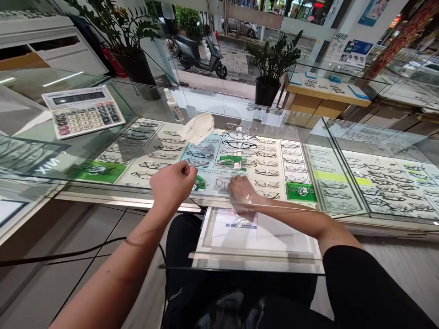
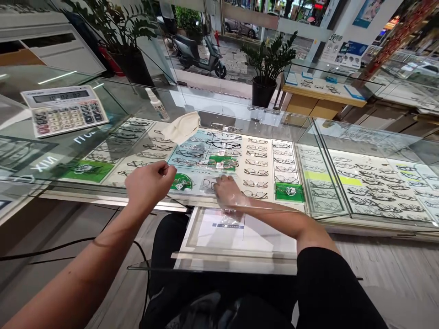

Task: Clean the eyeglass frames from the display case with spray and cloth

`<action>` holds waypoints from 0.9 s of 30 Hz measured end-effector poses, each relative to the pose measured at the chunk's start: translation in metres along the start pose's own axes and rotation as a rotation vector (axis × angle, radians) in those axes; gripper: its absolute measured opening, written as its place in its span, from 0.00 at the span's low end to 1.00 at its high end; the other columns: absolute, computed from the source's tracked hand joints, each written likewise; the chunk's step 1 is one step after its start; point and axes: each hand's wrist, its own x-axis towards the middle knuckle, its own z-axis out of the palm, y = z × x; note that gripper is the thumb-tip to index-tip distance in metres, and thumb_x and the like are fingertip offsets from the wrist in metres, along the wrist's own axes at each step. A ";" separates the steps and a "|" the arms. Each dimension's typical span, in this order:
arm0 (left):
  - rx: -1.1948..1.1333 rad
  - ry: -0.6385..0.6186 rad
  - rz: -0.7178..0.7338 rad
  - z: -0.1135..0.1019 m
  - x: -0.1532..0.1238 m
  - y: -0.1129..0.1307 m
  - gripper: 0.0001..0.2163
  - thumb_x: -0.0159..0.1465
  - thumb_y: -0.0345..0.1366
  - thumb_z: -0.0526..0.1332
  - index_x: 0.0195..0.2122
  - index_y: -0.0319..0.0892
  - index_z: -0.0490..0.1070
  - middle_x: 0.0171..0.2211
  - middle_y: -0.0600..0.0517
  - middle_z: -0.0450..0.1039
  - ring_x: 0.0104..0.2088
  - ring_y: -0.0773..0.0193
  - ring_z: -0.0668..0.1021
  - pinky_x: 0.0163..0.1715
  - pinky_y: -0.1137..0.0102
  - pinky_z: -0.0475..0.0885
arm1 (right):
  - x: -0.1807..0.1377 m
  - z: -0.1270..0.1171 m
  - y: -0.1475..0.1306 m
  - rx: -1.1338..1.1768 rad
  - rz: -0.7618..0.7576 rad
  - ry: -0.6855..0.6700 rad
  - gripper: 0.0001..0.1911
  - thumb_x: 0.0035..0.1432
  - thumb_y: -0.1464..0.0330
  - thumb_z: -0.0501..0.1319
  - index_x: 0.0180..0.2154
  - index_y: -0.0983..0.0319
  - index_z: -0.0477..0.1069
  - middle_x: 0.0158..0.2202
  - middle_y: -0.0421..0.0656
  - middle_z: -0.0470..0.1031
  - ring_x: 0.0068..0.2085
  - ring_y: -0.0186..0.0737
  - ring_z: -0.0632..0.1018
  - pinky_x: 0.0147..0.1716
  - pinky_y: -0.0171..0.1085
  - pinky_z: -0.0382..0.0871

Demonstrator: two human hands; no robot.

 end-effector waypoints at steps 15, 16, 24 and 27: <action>-0.562 -0.498 0.711 -0.076 -0.059 0.014 0.12 0.64 0.41 0.63 0.46 0.44 0.77 0.47 0.48 0.81 0.46 0.55 0.79 0.47 0.66 0.72 | -0.087 -0.105 -0.119 -0.168 -0.381 -0.087 0.17 0.67 0.84 0.54 0.45 0.67 0.80 0.44 0.53 0.85 0.45 0.50 0.83 0.38 0.42 0.74; -0.543 -0.557 0.749 -0.084 -0.067 0.017 0.16 0.63 0.40 0.62 0.50 0.44 0.78 0.52 0.48 0.81 0.50 0.53 0.80 0.50 0.64 0.72 | -0.084 -0.107 -0.121 -0.148 -0.430 -0.068 0.18 0.65 0.86 0.54 0.43 0.67 0.79 0.43 0.52 0.85 0.45 0.50 0.82 0.39 0.42 0.74; -0.231 -0.777 0.644 -0.093 -0.084 -0.007 0.03 0.57 0.37 0.59 0.29 0.45 0.66 0.24 0.53 0.67 0.27 0.59 0.67 0.29 0.63 0.55 | -0.030 -0.070 -0.148 0.238 -0.515 0.068 0.10 0.66 0.79 0.60 0.35 0.63 0.78 0.40 0.47 0.83 0.46 0.48 0.81 0.44 0.41 0.75; -0.211 -0.728 0.605 -0.091 -0.080 -0.023 0.02 0.56 0.35 0.57 0.28 0.46 0.63 0.24 0.53 0.65 0.27 0.59 0.66 0.30 0.63 0.54 | -0.006 -0.058 -0.159 0.218 -0.504 0.068 0.12 0.63 0.81 0.59 0.32 0.63 0.77 0.40 0.48 0.84 0.49 0.50 0.81 0.47 0.44 0.76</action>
